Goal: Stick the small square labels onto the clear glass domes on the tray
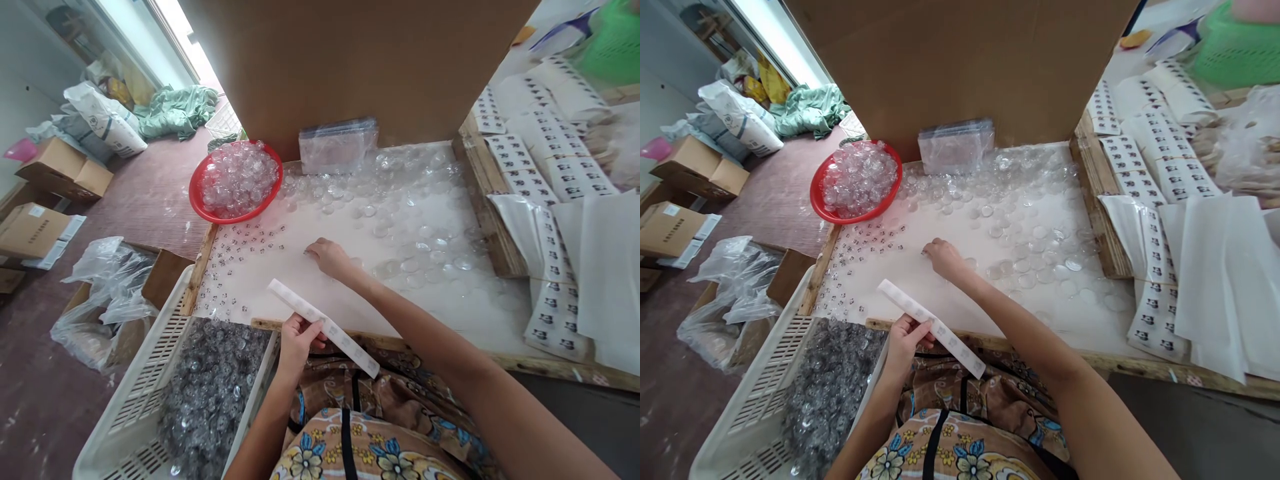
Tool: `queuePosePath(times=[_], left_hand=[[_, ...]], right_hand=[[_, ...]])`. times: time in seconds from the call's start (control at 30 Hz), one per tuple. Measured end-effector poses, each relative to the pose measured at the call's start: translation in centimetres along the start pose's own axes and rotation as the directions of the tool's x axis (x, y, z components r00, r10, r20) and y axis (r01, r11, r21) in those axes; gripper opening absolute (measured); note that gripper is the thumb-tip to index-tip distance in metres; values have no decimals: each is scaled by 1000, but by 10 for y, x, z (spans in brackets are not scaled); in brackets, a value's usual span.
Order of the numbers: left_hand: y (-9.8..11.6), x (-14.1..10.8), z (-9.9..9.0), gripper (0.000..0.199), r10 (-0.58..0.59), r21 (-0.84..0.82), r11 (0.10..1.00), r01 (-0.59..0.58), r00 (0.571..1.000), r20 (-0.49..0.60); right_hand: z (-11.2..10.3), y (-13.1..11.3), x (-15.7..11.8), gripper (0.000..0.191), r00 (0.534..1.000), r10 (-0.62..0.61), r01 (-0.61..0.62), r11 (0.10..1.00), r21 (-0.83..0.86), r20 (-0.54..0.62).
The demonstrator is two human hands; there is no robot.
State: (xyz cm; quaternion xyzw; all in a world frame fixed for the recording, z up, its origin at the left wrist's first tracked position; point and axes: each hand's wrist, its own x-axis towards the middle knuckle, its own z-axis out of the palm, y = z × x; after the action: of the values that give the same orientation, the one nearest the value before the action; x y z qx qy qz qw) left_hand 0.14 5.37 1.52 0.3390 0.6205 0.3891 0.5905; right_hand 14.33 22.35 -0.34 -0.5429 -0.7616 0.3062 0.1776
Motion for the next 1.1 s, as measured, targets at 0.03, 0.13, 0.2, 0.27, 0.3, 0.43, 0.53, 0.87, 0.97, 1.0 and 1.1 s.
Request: queuePosePath(times=[0.03, 0.13, 0.2, 0.27, 0.3, 0.43, 0.53, 0.87, 0.97, 1.0, 1.1], left_hand=[[0, 0, 0, 32, -8, -15, 1000, 9, 1000, 5], [2, 2, -6, 34, -45, -106, 993, 50, 998, 43], [3, 3, -12, 35, -61, -199, 977, 78, 994, 94], [4, 2, -18, 38, -46, -317, 943, 99, 984, 170], [4, 2, -19, 42, -26, -374, 921, 108, 976, 218], [-1, 0, -15, 61, 43, -501, 852, 154, 932, 360], [-9, -2, -6, 65, 66, -565, 814, 140, 942, 328], [-20, -23, 16, 64, 34, -487, 821, 298, 826, 562], [-25, -38, 23, 69, -19, -449, 814, 368, 790, 613], [-25, -43, 25, 69, -28, -449, 812, 373, 793, 608], [-19, -59, 25, 64, -37, -477, 805, 354, 831, 554]], right_hand=[[2, -6, 1, 27, 999, -44, 44, 997, 62, 8], [3, -19, -5, 28, 994, -105, 109, 958, 266, -29], [-2, -24, -16, 23, 995, -88, 99, 919, 381, -45], [-10, -25, -32, 18, 996, -83, 85, 874, 478, -24], [-15, -24, -41, 18, 996, -94, 86, 852, 516, -10], [-33, -24, -71, 21, 979, -199, 184, 802, 569, -36], [-41, -28, -85, 27, 953, -262, 300, 773, 559, -150], [-59, -33, -106, 23, 812, -579, 566, 751, 341, -73], [-66, -23, -118, 14, 806, -586, 498, 747, 440, 84], [-67, -19, -124, 15, 820, -562, 450, 748, 487, 106], [-61, -9, -146, 19, 885, -451, 309, 752, 582, 114]])
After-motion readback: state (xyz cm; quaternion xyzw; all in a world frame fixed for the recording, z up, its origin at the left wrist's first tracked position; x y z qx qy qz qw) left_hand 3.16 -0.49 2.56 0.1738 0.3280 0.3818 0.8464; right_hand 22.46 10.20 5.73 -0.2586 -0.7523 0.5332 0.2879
